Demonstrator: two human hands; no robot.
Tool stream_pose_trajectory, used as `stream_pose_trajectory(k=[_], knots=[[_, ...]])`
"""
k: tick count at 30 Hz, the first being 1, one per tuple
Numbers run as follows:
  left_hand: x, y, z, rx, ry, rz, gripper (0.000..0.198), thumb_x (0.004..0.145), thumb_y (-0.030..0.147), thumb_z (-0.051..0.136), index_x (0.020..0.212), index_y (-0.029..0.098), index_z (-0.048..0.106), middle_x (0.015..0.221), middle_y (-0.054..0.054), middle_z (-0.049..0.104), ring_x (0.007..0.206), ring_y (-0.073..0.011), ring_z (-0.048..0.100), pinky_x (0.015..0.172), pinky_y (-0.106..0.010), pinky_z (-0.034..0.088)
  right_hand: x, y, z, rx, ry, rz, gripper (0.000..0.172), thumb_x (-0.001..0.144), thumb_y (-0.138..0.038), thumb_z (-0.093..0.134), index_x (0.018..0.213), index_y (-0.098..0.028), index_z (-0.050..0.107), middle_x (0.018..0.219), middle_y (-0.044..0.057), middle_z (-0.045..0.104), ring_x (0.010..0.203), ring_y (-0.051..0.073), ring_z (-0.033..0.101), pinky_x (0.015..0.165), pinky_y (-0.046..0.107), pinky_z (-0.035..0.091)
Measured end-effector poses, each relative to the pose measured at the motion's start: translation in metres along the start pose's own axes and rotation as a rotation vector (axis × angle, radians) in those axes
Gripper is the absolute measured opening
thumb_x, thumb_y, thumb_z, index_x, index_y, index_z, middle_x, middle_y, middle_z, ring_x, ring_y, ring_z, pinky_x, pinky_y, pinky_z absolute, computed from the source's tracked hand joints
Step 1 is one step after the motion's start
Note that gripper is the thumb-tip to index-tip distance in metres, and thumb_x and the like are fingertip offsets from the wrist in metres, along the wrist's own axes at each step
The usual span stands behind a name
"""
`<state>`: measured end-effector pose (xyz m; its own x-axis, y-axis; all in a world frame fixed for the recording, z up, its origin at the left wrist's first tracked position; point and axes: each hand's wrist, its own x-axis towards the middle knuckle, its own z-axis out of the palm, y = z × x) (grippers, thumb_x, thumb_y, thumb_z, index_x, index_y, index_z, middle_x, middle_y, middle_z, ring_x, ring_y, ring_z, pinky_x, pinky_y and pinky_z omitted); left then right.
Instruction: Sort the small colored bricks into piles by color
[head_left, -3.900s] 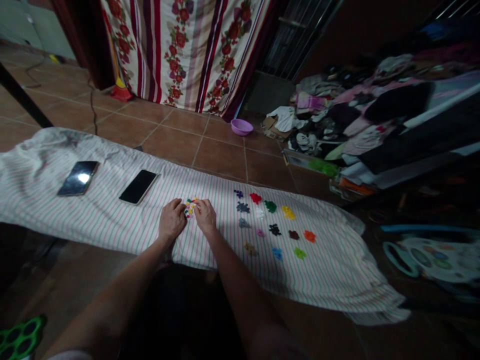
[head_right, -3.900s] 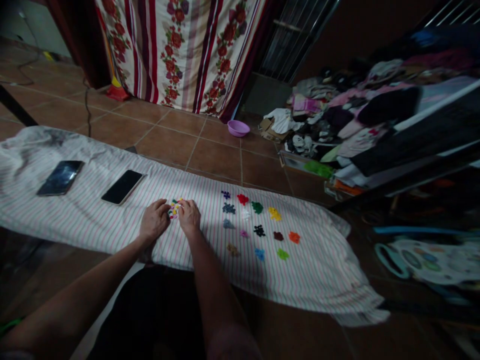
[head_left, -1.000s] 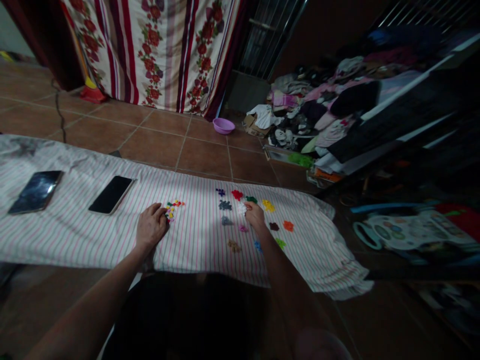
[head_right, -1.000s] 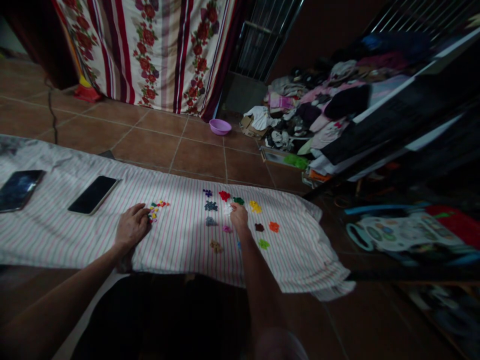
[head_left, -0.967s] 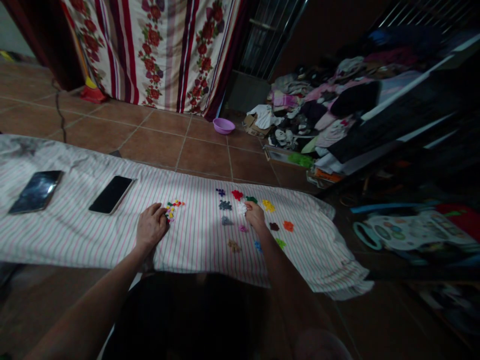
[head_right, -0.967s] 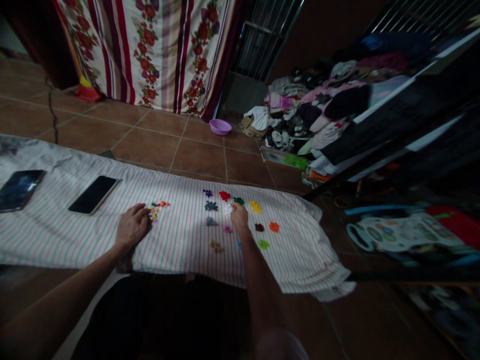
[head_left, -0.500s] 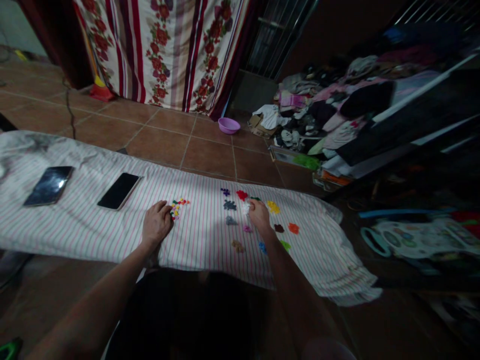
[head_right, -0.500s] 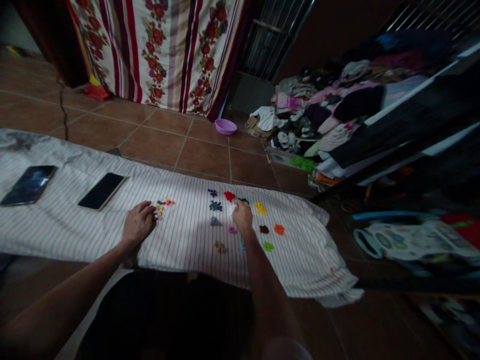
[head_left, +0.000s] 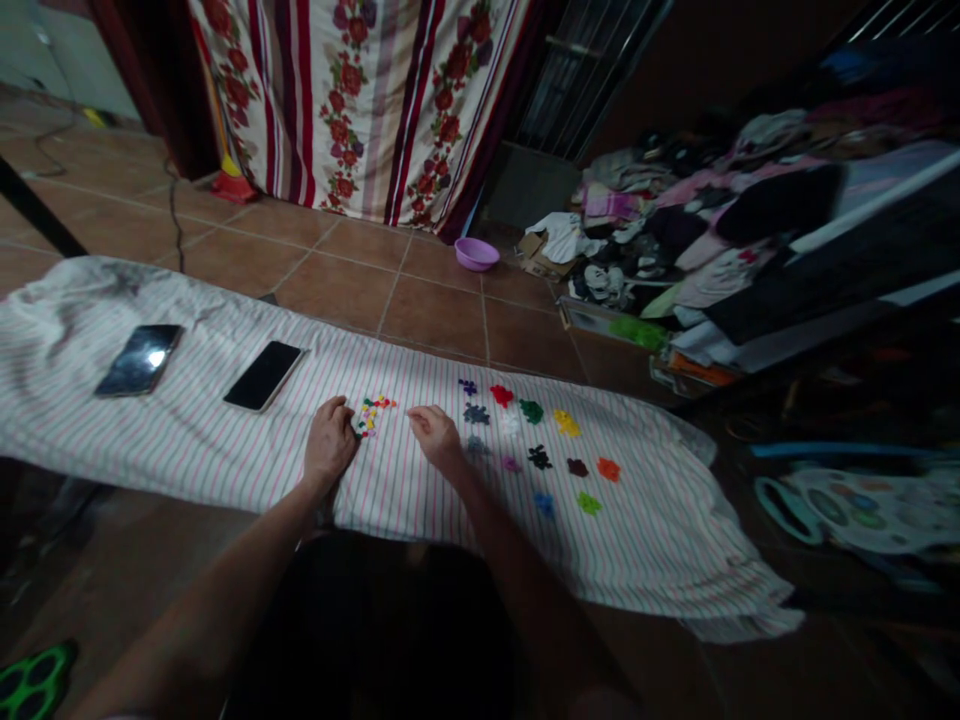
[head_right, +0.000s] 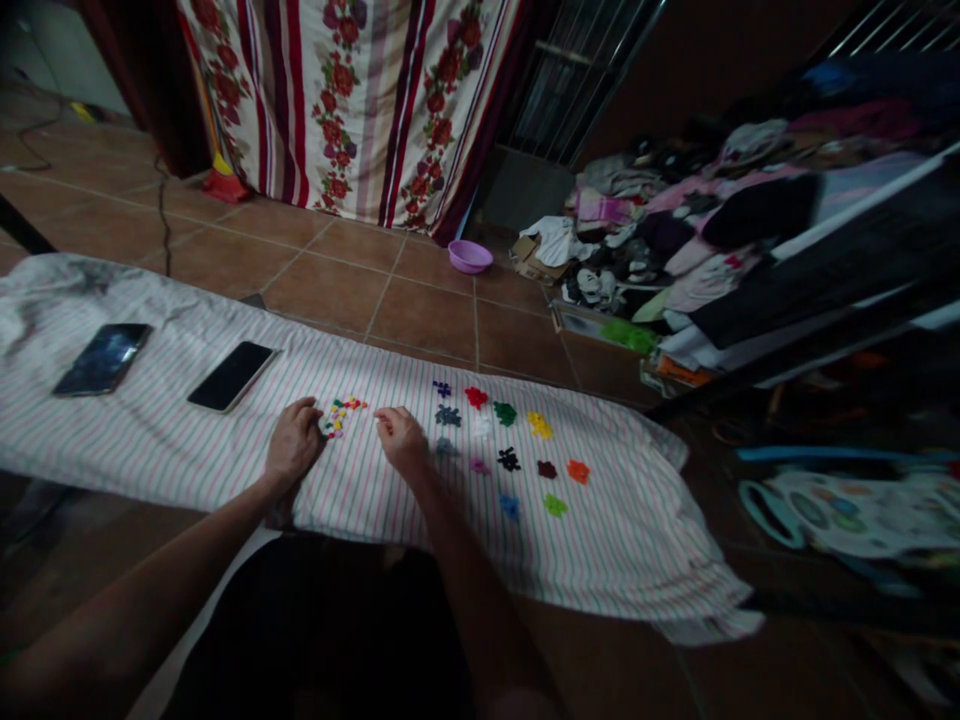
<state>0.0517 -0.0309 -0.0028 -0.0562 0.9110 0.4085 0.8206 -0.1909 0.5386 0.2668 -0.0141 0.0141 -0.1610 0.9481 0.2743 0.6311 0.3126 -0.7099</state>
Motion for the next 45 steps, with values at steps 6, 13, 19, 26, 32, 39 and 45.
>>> stream_pose_trajectory(k=[6,13,19,26,32,39,45], knots=[[0.0,0.0,0.0,-0.007,0.008,0.006,0.024,0.082,0.013,0.04,0.092,0.018,0.061,0.117,-0.013,0.059,0.112,-0.0251,0.054,0.099,-0.042,0.045,0.005,-0.026,0.04,-0.009,-0.097,-0.08,0.025,0.085,-0.015,0.053,0.101,-0.025,0.07,0.099,0.004,0.066,0.095,0.017,0.062,0.088,0.03,0.049],[0.0,-0.002,0.003,0.014,0.014,0.034,0.023,0.077,0.01,0.042,0.091,0.016,0.06,0.117,-0.015,0.059,0.112,-0.0262,0.053,0.101,-0.042,0.044,0.015,-0.04,0.055,-0.071,-0.161,-0.005,0.018,0.086,-0.017,0.057,0.099,-0.025,0.068,0.095,0.003,0.066,0.09,0.016,0.062,0.086,0.03,0.049],[0.0,-0.003,0.005,0.023,0.018,0.037,0.022,0.078,0.012,0.043,0.091,0.016,0.06,0.116,-0.014,0.059,0.112,-0.0266,0.053,0.1,-0.041,0.044,0.015,-0.037,0.055,-0.033,-0.183,0.011,0.018,0.083,-0.015,0.058,0.097,-0.023,0.065,0.097,0.002,0.066,0.089,0.015,0.063,0.084,0.029,0.051],[-0.001,-0.002,0.004,0.028,0.022,0.045,0.022,0.081,0.012,0.041,0.091,0.017,0.06,0.116,-0.014,0.059,0.113,-0.0264,0.053,0.1,-0.042,0.044,0.011,-0.032,0.059,0.167,-0.075,0.139,0.011,0.077,-0.016,0.061,0.085,-0.024,0.059,0.082,-0.003,0.067,0.075,0.012,0.064,0.075,0.026,0.053],[-0.001,-0.002,0.003,0.017,0.032,0.048,0.023,0.082,0.014,0.041,0.092,0.015,0.061,0.115,-0.015,0.06,0.112,-0.026,0.053,0.1,-0.04,0.043,0.012,-0.027,0.063,0.316,0.007,0.223,0.012,0.074,-0.022,0.061,0.086,-0.023,0.06,0.079,-0.003,0.066,0.072,0.012,0.063,0.075,0.028,0.053],[-0.001,-0.002,0.001,0.031,0.016,0.073,0.023,0.082,0.016,0.04,0.092,0.014,0.061,0.114,-0.017,0.06,0.111,-0.0277,0.053,0.099,-0.043,0.044,0.009,-0.016,0.068,0.442,-0.001,0.205,0.014,0.079,-0.03,0.06,0.09,-0.024,0.064,0.085,-0.001,0.07,0.079,0.014,0.066,0.079,0.029,0.054],[0.0,-0.005,0.002,0.023,0.017,0.095,0.022,0.082,0.018,0.039,0.09,0.016,0.06,0.113,-0.017,0.06,0.11,-0.0283,0.054,0.099,-0.044,0.044,0.004,-0.01,0.069,0.427,0.008,0.195,0.018,0.085,-0.037,0.057,0.097,-0.028,0.067,0.094,-0.001,0.072,0.089,0.017,0.068,0.084,0.031,0.054]])
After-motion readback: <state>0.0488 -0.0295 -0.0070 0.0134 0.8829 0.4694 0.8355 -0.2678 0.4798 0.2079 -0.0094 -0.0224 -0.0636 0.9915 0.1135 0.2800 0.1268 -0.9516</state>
